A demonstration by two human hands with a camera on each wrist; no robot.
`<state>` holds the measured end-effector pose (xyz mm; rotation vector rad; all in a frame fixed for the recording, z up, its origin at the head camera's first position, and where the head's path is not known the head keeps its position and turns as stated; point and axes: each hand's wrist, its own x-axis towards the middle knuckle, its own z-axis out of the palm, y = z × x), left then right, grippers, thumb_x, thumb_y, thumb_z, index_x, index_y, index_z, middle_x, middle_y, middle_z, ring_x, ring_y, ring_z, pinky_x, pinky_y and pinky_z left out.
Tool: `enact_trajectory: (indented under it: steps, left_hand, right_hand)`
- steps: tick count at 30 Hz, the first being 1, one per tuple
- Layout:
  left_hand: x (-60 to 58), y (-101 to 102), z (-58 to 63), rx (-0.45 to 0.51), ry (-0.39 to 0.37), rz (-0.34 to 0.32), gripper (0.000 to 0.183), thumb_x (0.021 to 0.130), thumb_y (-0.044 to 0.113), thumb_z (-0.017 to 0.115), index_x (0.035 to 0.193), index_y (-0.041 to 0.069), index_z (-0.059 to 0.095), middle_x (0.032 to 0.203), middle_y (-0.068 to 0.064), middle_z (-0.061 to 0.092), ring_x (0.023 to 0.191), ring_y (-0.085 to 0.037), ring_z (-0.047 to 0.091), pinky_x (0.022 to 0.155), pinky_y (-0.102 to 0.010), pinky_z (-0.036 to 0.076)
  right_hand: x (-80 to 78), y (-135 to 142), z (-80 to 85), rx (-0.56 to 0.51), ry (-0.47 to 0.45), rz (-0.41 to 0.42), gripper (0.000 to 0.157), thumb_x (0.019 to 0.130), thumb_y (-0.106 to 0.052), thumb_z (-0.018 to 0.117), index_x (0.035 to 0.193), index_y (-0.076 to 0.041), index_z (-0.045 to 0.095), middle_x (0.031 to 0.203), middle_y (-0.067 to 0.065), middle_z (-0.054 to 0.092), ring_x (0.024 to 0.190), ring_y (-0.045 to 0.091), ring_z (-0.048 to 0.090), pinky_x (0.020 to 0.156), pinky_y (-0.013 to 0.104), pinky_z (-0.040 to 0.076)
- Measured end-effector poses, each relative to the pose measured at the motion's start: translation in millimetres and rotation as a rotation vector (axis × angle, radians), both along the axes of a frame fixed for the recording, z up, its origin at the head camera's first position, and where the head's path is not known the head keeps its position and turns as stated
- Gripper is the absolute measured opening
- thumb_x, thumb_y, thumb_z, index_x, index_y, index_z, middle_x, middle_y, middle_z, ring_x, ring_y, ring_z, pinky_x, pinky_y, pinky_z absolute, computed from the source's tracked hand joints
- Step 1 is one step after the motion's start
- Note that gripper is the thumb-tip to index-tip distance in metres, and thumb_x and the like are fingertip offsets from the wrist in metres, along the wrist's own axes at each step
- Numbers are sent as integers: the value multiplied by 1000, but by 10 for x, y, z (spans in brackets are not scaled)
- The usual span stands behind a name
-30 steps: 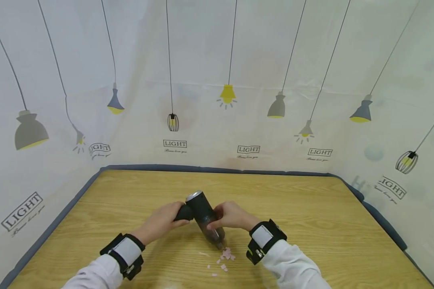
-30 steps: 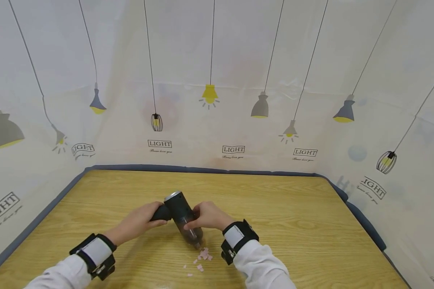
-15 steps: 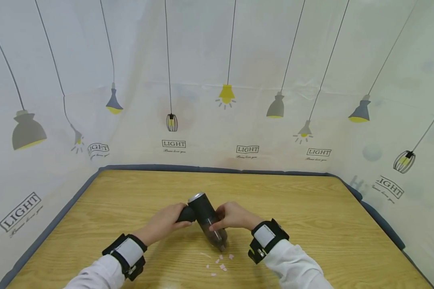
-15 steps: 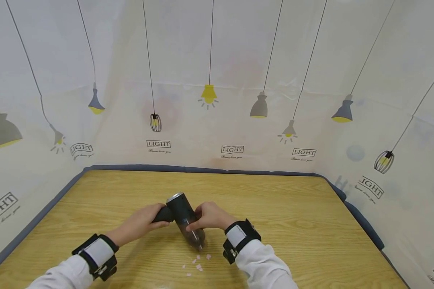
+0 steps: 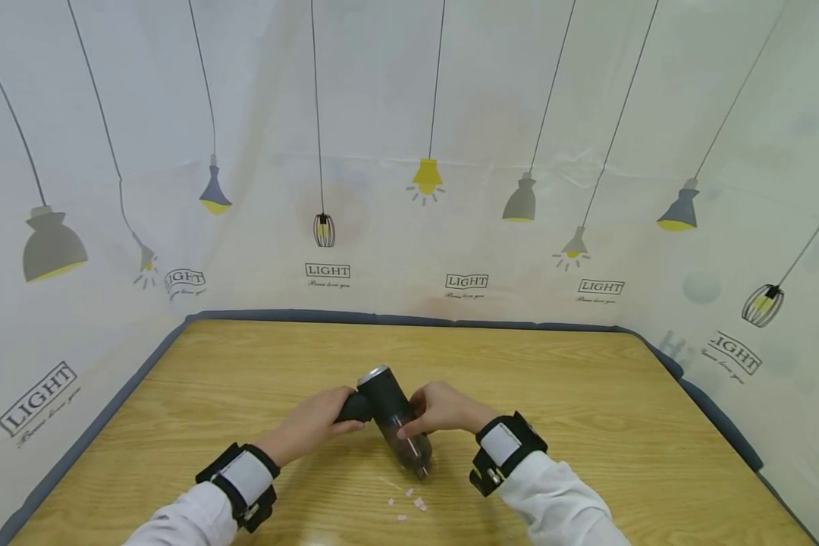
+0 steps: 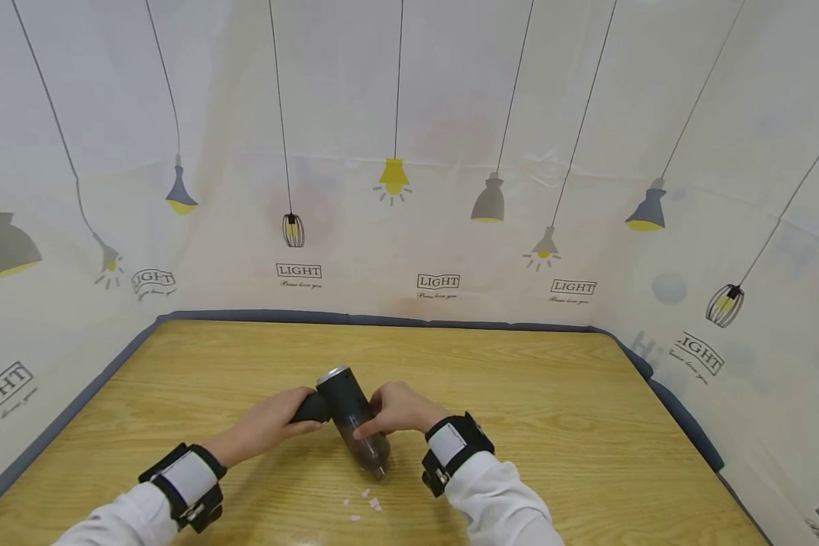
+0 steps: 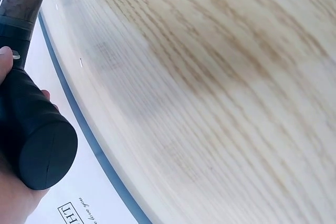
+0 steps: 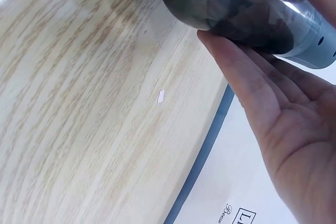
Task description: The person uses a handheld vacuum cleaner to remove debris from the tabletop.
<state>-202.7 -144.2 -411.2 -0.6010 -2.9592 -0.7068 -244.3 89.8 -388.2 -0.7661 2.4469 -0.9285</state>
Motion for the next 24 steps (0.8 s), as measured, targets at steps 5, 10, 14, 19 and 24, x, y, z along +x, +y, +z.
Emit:
enact_trajectory:
  steps: [5, 10, 14, 19, 24]
  left_hand:
    - [8, -9, 6, 0, -3, 0, 39, 83, 27, 70, 109, 2, 54, 96, -9, 62, 81, -18, 56, 71, -40, 47]
    - [17, -29, 13, 9, -17, -12, 38, 83, 26, 70, 108, 2, 54, 95, -9, 62, 80, -17, 55, 70, -40, 47]
    - [24, -57, 17, 13, -24, -12, 38, 84, 27, 69, 108, 2, 54, 94, -8, 61, 79, -16, 54, 69, -40, 46]
    - [19, -97, 22, 31, -69, 0, 36, 84, 27, 69, 107, 4, 54, 91, -5, 59, 75, -15, 51, 66, -37, 44]
    - [22, -131, 25, 32, -86, -3, 36, 84, 27, 69, 108, 3, 54, 92, -5, 60, 75, -14, 52, 67, -37, 44]
  right_hand:
    - [14, -10, 12, -7, -19, 0, 39, 72, -22, 78, 98, 3, 63, 80, 6, 65, 69, 15, 62, 64, 33, 54]
    - [35, -24, 7, -11, -56, -6, 40, 72, -22, 79, 99, 2, 63, 81, 6, 65, 71, 16, 62, 67, 36, 55]
    - [40, -46, 5, -9, -47, 2, 41, 72, -24, 78, 100, 2, 63, 81, 6, 65, 70, 15, 62, 66, 35, 55]
    - [33, -70, -9, -8, -15, 17, 43, 72, -26, 78, 100, 3, 63, 81, 6, 66, 69, 14, 62, 64, 32, 53]
    - [31, -96, -23, -4, 2, 28, 45, 72, -27, 78, 101, 4, 63, 82, 6, 67, 69, 14, 61, 64, 32, 53]
